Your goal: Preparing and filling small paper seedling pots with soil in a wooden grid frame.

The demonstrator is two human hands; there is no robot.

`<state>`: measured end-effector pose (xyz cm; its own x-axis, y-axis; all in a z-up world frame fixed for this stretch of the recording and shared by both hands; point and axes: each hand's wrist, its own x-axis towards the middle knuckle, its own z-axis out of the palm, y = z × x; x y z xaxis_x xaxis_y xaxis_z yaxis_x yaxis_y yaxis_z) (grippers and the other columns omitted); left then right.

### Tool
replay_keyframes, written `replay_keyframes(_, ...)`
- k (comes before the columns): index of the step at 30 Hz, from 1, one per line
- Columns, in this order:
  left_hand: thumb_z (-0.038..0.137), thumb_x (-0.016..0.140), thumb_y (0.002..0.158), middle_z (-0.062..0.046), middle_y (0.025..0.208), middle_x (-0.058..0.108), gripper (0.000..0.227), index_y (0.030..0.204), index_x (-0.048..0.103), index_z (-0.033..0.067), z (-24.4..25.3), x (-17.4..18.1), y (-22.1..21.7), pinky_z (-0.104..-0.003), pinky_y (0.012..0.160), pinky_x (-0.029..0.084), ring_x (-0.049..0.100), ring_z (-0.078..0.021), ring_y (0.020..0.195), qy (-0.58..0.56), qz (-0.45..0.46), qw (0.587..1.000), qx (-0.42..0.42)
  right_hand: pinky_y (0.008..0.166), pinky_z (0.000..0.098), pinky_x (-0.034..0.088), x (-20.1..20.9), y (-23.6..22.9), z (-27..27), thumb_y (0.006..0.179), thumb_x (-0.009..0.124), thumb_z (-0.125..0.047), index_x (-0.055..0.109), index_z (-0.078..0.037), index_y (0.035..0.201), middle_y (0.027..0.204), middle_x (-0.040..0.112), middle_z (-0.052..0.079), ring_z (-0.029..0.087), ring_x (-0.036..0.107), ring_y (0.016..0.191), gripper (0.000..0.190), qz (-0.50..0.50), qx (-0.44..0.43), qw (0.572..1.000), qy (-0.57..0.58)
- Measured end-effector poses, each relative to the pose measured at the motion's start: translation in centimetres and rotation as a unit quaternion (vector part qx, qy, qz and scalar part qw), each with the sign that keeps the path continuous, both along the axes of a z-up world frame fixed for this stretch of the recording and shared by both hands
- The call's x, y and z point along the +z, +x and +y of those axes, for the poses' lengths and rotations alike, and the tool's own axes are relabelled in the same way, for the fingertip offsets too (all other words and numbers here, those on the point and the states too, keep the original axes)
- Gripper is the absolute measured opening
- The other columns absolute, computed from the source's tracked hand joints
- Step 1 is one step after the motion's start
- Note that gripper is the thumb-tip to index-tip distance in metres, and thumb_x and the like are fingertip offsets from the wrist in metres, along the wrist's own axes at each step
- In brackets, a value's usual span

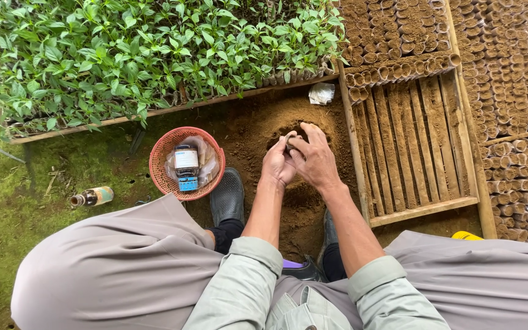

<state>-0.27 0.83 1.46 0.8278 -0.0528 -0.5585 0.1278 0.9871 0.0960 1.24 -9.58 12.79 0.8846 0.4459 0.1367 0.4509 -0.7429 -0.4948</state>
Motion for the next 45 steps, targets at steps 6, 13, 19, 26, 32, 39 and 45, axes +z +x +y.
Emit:
replay_keyframes(6,0.025,0.054,0.107,-0.023,0.106,0.075,0.032,0.122,0.069,0.0013,1.9,0.7,-0.2,-0.036,0.080,0.063,0.074,-0.0284,0.087,-0.015,0.040,0.999,-0.006,0.106,0.0458,0.051,-1.4,0.4,-0.5,0.098,0.066,-0.017,0.075,-0.010,0.111,0.130,0.063,0.016,0.036,0.061,0.125,0.018,0.037,-0.114,0.990,0.073)
replay_keyframes(13,0.028,0.051,0.108,-0.022,0.105,0.075,0.033,0.123,0.068,0.0037,3.5,2.2,-0.1,-0.031,0.069,0.059,0.072,-0.0263,0.077,0.038,0.057,0.998,-0.013,0.093,0.0501,0.059,-14.2,-0.8,-1.5,0.090,0.074,-0.024,0.067,-0.008,0.124,0.114,0.064,0.018,0.038,0.069,0.109,0.038,0.135,-0.081,0.977,-0.144)
replay_keyframes(19,0.026,0.047,0.110,-0.027,0.113,0.073,0.031,0.119,0.069,0.0055,3.3,2.5,-0.1,-0.029,0.064,0.053,0.069,-0.0263,0.072,0.056,0.049,0.997,-0.018,0.078,0.0372,0.061,-16.2,-4.8,0.8,0.083,0.060,-0.018,0.061,0.006,0.125,0.121,0.059,0.028,0.037,0.064,0.104,0.049,-0.057,-0.001,0.939,-0.338)
replay_keyframes(26,0.028,0.048,0.110,-0.028,0.119,0.071,0.031,0.119,0.068,0.0062,2.9,2.9,-0.1,-0.026,0.062,0.051,0.066,-0.0239,0.070,0.051,0.045,0.997,-0.033,0.059,0.0428,0.060,-16.9,-2.9,-1.5,0.080,0.056,-0.009,0.070,-0.004,0.091,0.077,0.063,0.012,0.032,0.069,0.070,0.019,0.030,-0.003,0.962,-0.271)
replay_keyframes(32,0.026,0.047,0.110,-0.030,0.118,0.071,0.031,0.123,0.065,0.0048,2.9,3.3,0.0,-0.024,0.061,0.048,0.061,-0.0219,0.069,0.048,0.054,0.997,-0.031,0.056,0.0343,0.062,-7.3,-0.2,-2.2,0.078,0.076,-0.010,0.077,-0.018,0.088,0.075,0.073,0.004,0.020,0.073,0.065,0.013,0.334,-0.278,0.894,0.111)
replay_keyframes(39,0.026,0.050,0.109,-0.026,0.113,0.070,0.031,0.125,0.065,0.0034,2.1,2.8,0.2,-0.023,0.064,0.050,0.059,-0.0221,0.078,0.056,0.057,0.996,-0.033,0.073,0.0315,0.067,4.5,1.4,0.5,0.088,0.073,0.000,0.074,0.006,0.106,0.088,0.074,0.016,0.016,0.072,0.078,0.019,0.388,-0.262,0.794,0.388)
replay_keyframes(45,0.025,0.051,0.109,-0.023,0.112,0.069,0.031,0.124,0.067,0.0030,1.9,4.0,0.2,-0.030,0.071,0.058,0.063,-0.0243,0.087,0.056,0.053,0.997,-0.016,0.072,0.0361,0.068,4.5,1.9,2.0,0.088,0.071,0.002,0.074,0.008,0.106,0.088,0.075,0.021,0.016,0.072,0.076,0.020,0.375,-0.242,0.819,0.361)
